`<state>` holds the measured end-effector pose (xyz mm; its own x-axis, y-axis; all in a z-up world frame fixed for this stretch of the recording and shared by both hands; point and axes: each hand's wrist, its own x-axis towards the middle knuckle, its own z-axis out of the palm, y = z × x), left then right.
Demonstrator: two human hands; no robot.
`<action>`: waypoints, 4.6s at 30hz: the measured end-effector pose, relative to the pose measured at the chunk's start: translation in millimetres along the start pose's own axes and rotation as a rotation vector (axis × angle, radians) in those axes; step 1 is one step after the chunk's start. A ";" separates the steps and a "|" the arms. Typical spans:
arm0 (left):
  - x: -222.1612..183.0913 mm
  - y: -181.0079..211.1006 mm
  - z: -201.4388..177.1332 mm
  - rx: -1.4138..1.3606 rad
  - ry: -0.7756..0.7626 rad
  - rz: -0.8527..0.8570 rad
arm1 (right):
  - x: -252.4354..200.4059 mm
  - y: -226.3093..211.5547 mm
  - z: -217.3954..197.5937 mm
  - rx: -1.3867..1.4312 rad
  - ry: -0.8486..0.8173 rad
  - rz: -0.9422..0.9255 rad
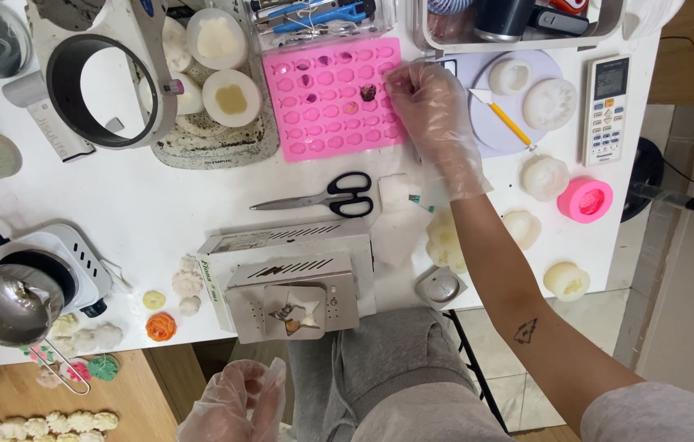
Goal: Organizing and bagging small decorative wax shapes or shells for candle making at a production workspace.
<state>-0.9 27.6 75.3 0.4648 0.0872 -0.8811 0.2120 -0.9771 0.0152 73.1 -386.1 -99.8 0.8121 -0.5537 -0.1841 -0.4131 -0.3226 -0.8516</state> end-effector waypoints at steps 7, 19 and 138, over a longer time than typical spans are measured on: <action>24.1 -64.4 31.8 -0.130 -0.054 0.105 | -3.7 -4.9 -6.5 -0.077 -0.034 0.050; 8.6 -6.9 -4.0 0.021 -0.135 0.004 | 0.2 -9.7 -1.5 -0.203 -0.015 -0.037; -153.6 63.1 -54.4 -0.939 0.160 1.475 | -290.6 -244.9 -54.6 0.629 0.369 -0.096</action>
<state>-12.2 -36.9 237.2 0.7691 -0.6164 0.1689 -0.0736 0.1770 0.9815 -84.3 -188.0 189.1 0.5956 -0.8032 -0.0119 0.0572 0.0572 -0.9967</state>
